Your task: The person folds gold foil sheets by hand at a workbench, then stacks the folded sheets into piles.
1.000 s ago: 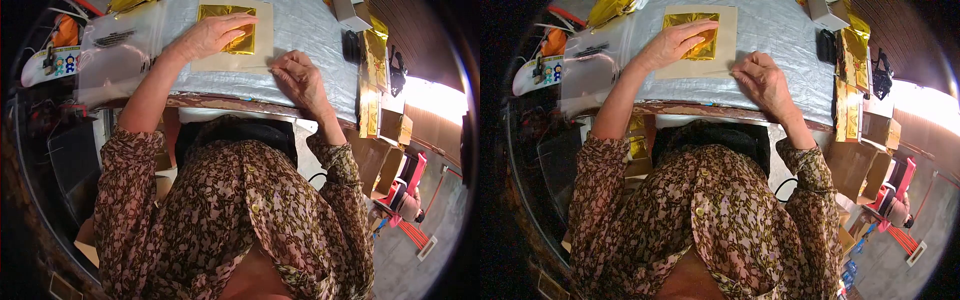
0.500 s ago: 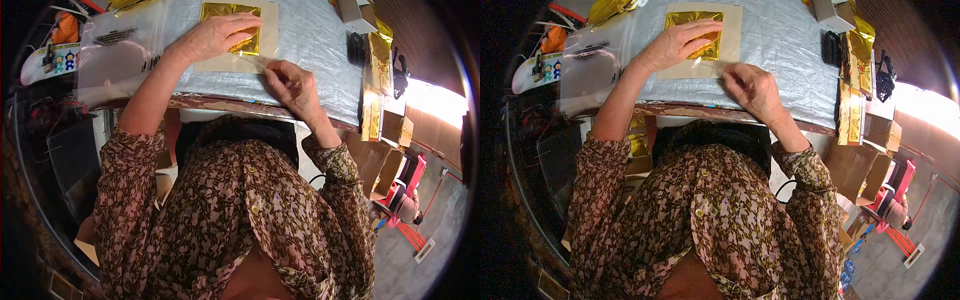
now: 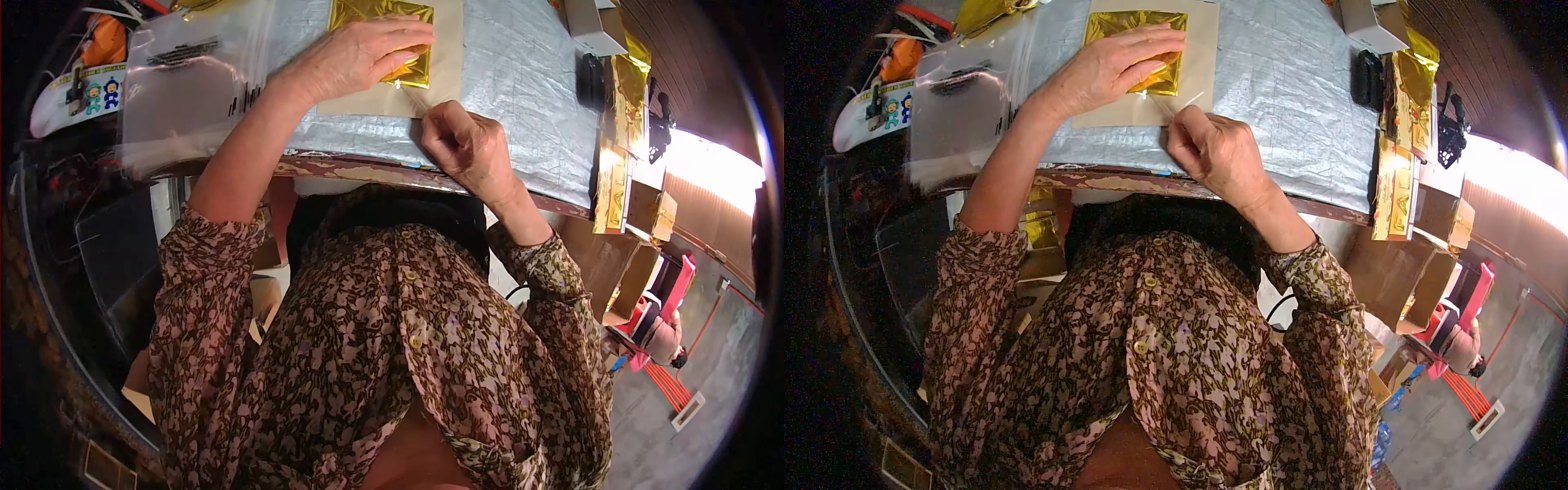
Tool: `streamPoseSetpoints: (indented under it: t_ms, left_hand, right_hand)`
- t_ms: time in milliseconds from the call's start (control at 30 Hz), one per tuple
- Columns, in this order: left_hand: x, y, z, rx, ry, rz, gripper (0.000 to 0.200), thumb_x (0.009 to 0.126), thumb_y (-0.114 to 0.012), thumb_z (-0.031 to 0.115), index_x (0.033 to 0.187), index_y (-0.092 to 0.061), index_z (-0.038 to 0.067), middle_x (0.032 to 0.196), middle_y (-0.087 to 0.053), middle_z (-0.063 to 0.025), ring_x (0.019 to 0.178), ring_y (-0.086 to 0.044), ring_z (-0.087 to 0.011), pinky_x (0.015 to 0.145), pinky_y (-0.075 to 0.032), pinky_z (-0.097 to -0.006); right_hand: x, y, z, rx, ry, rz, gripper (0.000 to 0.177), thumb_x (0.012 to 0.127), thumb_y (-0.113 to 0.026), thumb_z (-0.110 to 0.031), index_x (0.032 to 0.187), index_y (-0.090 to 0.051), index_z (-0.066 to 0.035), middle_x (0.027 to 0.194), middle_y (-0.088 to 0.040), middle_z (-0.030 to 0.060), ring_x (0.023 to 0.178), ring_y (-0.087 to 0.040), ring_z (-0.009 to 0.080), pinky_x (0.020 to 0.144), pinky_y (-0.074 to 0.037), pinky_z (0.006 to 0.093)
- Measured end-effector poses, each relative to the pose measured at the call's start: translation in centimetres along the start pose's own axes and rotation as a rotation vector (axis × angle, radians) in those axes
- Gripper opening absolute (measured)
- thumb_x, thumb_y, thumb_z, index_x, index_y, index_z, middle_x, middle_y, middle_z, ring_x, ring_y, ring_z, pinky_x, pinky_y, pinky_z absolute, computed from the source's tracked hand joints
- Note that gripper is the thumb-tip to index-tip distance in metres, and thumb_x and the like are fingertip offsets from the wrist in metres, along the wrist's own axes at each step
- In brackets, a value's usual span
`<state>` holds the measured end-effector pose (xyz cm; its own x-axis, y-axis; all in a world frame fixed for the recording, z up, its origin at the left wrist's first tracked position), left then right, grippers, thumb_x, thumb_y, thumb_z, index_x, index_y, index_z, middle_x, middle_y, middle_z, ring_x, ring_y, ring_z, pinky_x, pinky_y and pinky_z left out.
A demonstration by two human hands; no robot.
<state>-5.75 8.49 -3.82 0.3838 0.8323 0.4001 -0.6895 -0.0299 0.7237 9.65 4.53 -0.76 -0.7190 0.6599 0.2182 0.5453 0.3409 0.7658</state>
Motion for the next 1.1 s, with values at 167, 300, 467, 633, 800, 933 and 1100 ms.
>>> streamPoseSetpoints:
  t_ms: [167,300,467,633,800,933,1100]
  left_hand:
    - [0.0,-0.3,0.0,0.019,-0.005,0.006,0.038,0.103,-0.060,0.013,0.140,-0.061,0.006,0.148,-0.060,-0.0103,0.138,-0.056,-0.0278,0.117,-0.044,-0.0381]
    - [-0.1,-0.1,0.1,0.009,-0.003,0.020,0.037,0.102,-0.060,0.012,0.139,-0.061,0.006,0.148,-0.060,-0.0103,0.139,-0.054,-0.0277,0.118,-0.043,-0.0379]
    - [0.0,-0.2,0.0,0.016,-0.005,0.009,0.037,0.102,-0.059,0.012,0.139,-0.062,0.005,0.148,-0.060,-0.0102,0.139,-0.054,-0.0275,0.118,-0.043,-0.0377]
    - [0.0,-0.2,-0.1,0.013,0.000,0.004,0.037,0.102,-0.059,0.012,0.138,-0.062,0.005,0.147,-0.060,-0.0105,0.139,-0.055,-0.0277,0.119,-0.043,-0.0379]
    - [0.2,0.2,0.8,0.063,-0.060,-0.001,0.037,0.103,-0.061,0.016,0.138,-0.063,0.005,0.147,-0.061,-0.0106,0.139,-0.055,-0.0280,0.118,-0.044,-0.0383]
    - [0.2,0.5,1.4,0.054,-0.068,0.016,0.039,0.102,-0.064,0.019,0.138,-0.063,0.005,0.147,-0.061,-0.0105,0.139,-0.055,-0.0275,0.118,-0.044,-0.0386]
    - [0.2,0.6,1.6,0.057,-0.054,0.007,0.041,0.101,-0.067,0.021,0.139,-0.063,0.006,0.147,-0.060,-0.0103,0.140,-0.055,-0.0275,0.117,-0.045,-0.0386]
  right_hand:
    - [0.4,0.1,-0.3,-0.052,0.009,0.026,0.010,0.090,-0.074,-0.003,0.094,-0.065,-0.002,0.069,-0.066,0.0139,0.056,-0.067,0.0246,0.058,-0.054,0.0325]
    - [-0.2,0.4,0.4,0.041,-0.102,0.020,0.010,0.094,-0.073,-0.007,0.095,-0.066,0.000,0.065,-0.065,0.0069,0.055,-0.060,0.0104,0.057,-0.050,0.0272]
    - [-1.0,0.4,1.2,0.166,-0.211,-0.016,0.011,0.097,-0.071,-0.009,0.095,-0.066,0.001,0.064,-0.060,-0.0002,0.063,-0.051,0.0017,0.059,-0.046,0.0220]
    - [-0.7,0.2,0.9,0.194,-0.203,-0.026,0.011,0.096,-0.071,-0.009,0.094,-0.066,0.000,0.064,-0.060,0.0002,0.061,-0.052,0.0027,0.056,-0.046,0.0226]
    - [-0.5,-0.2,0.3,0.096,-0.123,0.039,0.011,0.094,-0.073,-0.010,0.093,-0.066,-0.001,0.061,-0.061,0.0050,0.055,-0.057,0.0071,0.054,-0.048,0.0262]
    - [-0.5,-0.7,-0.2,-0.035,-0.045,0.097,0.012,0.091,-0.075,-0.010,0.092,-0.066,-0.003,0.062,-0.065,0.0119,0.053,-0.068,0.0194,0.054,-0.054,0.0318]
    - [-0.2,-1.1,-0.7,-0.086,-0.087,0.093,0.014,0.087,-0.076,-0.009,0.091,-0.065,-0.003,0.064,-0.068,0.0134,0.053,-0.070,0.0251,0.053,-0.056,0.0339]
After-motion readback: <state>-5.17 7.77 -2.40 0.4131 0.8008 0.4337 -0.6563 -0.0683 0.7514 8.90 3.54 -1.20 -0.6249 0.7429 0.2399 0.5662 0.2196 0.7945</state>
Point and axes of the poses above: each hand's wrist, its own x-axis towards the middle knuckle, its own y-axis out of the back of the hand, z = x × y, the point moved 9 cm from there along x, towards the middle knuckle
